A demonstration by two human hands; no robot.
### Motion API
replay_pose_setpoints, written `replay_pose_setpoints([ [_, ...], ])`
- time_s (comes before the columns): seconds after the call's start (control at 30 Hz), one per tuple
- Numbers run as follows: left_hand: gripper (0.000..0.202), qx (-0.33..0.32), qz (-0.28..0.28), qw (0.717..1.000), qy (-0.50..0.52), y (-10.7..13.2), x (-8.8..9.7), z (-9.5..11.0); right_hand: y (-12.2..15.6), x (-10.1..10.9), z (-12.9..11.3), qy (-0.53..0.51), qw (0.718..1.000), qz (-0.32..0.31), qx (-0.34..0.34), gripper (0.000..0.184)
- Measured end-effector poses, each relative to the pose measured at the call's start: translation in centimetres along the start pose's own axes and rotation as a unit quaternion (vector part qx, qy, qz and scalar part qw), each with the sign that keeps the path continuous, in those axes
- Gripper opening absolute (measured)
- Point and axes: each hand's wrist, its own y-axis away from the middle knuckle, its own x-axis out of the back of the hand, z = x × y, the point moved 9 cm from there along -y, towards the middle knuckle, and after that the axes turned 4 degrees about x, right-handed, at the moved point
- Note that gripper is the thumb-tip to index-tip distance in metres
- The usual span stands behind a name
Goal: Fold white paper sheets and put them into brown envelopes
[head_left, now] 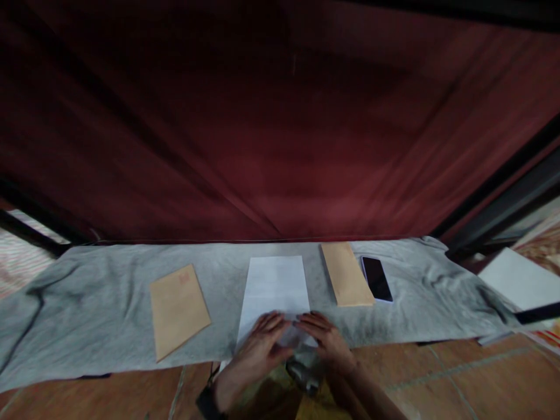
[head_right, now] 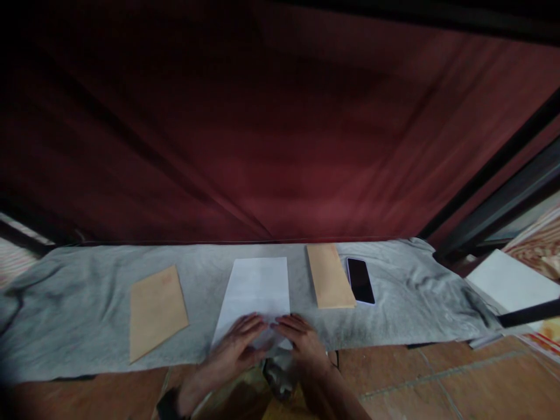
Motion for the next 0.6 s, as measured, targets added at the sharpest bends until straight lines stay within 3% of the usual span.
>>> replay_pose_setpoints([
  [0.07,0.071,0.004,-0.055,0.998,-0.005,0.3,-1.3,0.1,0.2,0.8,0.4,-0.035,0.999,0.011,-0.024,0.051],
  [0.13,0.083,0.036,-0.061,0.997,-0.009,1.2,-0.9,-1.1,0.4,1.4,0.7,-0.055,0.997,0.019,-0.043,0.048],
  [0.23,0.069,0.073,-0.065,0.995,0.006,3.0,0.9,-3.4,0.5,2.3,0.4,-0.067,0.997,0.029,-0.035,0.041],
  [0.33,0.053,0.100,-0.069,0.987,0.109,4.4,2.6,-5.3,0.4,3.2,0.0,-0.083,0.995,0.059,-0.020,0.033],
  [0.47,0.057,0.141,0.025,0.968,0.208,4.5,4.5,-7.8,0.3,4.3,1.2,-0.176,0.971,0.139,-0.084,0.031],
  [0.6,0.056,0.144,0.097,0.966,0.193,2.6,4.6,-9.0,-0.2,5.1,3.0,-0.278,0.915,0.246,-0.157,0.045],
])
